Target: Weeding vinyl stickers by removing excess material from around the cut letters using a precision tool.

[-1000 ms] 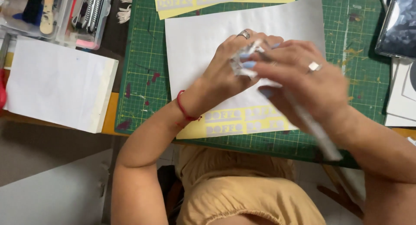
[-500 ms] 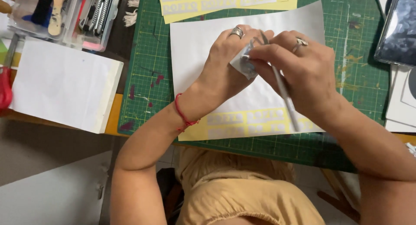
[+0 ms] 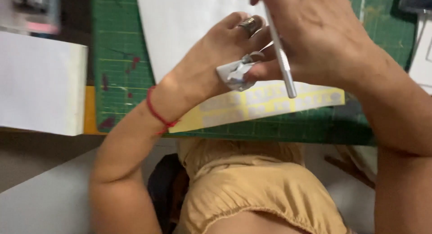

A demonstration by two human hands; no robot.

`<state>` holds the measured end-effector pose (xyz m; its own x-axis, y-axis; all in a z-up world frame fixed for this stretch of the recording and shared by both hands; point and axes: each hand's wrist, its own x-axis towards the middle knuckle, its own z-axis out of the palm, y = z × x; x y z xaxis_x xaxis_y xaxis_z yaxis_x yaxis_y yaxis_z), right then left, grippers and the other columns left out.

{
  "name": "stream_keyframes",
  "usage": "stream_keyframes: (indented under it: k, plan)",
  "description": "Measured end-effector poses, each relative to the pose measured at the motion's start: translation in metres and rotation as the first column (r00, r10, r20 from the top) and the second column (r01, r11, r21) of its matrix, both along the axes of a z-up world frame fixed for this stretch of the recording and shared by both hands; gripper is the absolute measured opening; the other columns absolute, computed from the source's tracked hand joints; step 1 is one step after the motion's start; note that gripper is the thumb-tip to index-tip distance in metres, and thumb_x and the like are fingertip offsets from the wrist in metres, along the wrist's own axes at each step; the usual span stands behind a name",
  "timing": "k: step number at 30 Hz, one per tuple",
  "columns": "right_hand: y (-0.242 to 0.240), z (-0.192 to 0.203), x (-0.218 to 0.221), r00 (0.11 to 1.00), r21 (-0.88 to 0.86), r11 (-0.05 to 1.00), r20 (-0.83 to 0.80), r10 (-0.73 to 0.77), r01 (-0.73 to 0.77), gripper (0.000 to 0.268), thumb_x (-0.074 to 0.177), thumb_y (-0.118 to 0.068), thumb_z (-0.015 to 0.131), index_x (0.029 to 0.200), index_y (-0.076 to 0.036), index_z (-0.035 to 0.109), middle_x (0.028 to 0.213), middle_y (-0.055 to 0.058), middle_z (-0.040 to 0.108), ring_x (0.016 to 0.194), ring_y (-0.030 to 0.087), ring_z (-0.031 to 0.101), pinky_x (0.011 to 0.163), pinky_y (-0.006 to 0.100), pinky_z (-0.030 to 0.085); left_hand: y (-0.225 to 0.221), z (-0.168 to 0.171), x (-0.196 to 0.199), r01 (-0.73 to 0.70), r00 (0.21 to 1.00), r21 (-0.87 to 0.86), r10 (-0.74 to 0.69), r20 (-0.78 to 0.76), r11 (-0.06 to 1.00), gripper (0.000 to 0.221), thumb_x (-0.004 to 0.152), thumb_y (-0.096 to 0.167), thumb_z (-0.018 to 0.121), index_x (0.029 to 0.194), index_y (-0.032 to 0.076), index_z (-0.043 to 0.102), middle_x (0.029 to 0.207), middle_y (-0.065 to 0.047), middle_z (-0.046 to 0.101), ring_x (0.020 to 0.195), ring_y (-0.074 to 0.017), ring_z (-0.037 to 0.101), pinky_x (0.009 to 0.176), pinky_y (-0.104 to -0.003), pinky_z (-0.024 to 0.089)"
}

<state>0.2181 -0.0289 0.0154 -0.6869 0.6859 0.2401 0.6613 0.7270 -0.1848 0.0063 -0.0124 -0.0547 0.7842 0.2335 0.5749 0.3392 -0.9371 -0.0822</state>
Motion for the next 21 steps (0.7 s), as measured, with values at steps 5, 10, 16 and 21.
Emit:
stream_keyframes:
  k: [5,10,16,21]
  plan:
    - [0.002,0.011,-0.007,0.964,-0.288,0.936,-0.23,0.136,-0.201,0.088,0.097,-0.063,0.076,0.15,0.003,0.052,0.136,0.023,0.062,0.107,0.04,0.063,0.079,0.053,0.046,-0.021,0.031,-0.011,0.219,0.974,-0.543,-0.153,0.165,0.81,0.06,0.1,0.065,0.079,0.113,0.007,0.073,0.105,-0.01,0.074,0.098,-0.0355,0.07,0.085,-0.05,0.055]
    - [-0.005,0.01,-0.023,0.941,-0.35,0.907,-0.317,0.119,-0.233,0.07,0.108,-0.057,0.061,0.145,0.001,0.051,0.131,0.022,0.062,0.108,0.04,0.061,0.09,0.05,0.044,-0.033,0.028,-0.021,0.389,0.918,-0.716,-0.18,0.353,0.58,0.062,0.097,0.065,0.061,0.113,0.007,0.076,0.108,-0.012,0.074,0.102,-0.0378,0.072,0.088,-0.048,0.056]
    - [0.008,0.013,-0.021,0.883,-0.534,0.738,-0.432,0.182,-0.413,0.05,0.106,-0.037,0.064,0.137,0.0,0.056,0.131,0.015,0.066,0.113,0.029,0.062,0.098,0.042,0.049,-0.046,0.036,-0.029,0.447,0.894,-0.742,-0.213,0.395,0.499,0.065,0.115,0.054,0.028,0.122,0.004,0.069,0.108,-0.018,0.071,0.099,-0.0371,0.072,0.096,-0.048,0.055]
    - [0.008,0.002,0.006,0.889,-0.533,0.764,-0.444,0.113,-0.363,0.031,0.117,-0.012,0.056,0.141,0.007,0.059,0.135,0.016,0.064,0.117,0.027,0.064,0.105,0.04,0.053,-0.034,0.037,-0.033,0.505,0.855,-0.763,-0.358,0.376,0.403,0.09,0.118,0.065,-0.001,0.149,0.008,0.061,0.129,-0.02,0.077,0.119,-0.0398,0.075,0.106,-0.05,0.061]
